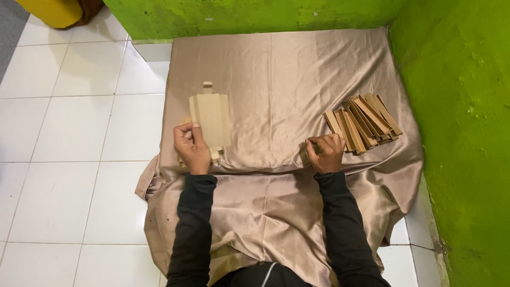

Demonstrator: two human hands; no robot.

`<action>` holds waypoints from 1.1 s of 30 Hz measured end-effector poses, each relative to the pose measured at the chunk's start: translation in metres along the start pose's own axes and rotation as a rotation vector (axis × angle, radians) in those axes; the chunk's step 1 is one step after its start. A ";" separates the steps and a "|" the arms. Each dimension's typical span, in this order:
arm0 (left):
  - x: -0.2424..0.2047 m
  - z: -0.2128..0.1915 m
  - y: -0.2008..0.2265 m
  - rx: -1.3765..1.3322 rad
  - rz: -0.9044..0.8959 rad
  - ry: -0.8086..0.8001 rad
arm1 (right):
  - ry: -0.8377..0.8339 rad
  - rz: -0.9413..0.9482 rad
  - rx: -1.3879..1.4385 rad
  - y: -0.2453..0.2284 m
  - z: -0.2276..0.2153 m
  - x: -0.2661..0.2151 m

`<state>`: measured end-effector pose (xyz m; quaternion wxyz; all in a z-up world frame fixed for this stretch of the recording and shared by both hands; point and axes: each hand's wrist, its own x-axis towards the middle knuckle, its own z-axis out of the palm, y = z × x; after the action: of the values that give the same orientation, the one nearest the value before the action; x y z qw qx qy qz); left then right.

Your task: The person folds cardboard pieces by hand and stacks them on a fabric surface, then picks up a flat template to fold into a rectangular component.

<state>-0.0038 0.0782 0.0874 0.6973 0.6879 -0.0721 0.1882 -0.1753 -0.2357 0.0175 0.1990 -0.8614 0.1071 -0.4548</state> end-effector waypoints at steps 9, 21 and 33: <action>-0.047 0.040 -0.007 -0.227 -0.225 -0.075 | -0.065 0.157 0.234 -0.013 -0.010 0.006; -0.076 0.094 -0.115 -0.420 -0.502 -0.305 | -0.452 0.671 1.026 -0.019 0.101 -0.014; -0.067 0.105 -0.134 -0.717 -0.943 -0.472 | -0.555 0.765 1.130 -0.054 0.115 0.012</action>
<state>0.0000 -0.0336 -0.0571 0.8576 0.3923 0.0285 -0.3314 -0.0734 -0.1632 -0.0084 0.7772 -0.6132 0.0951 -0.1044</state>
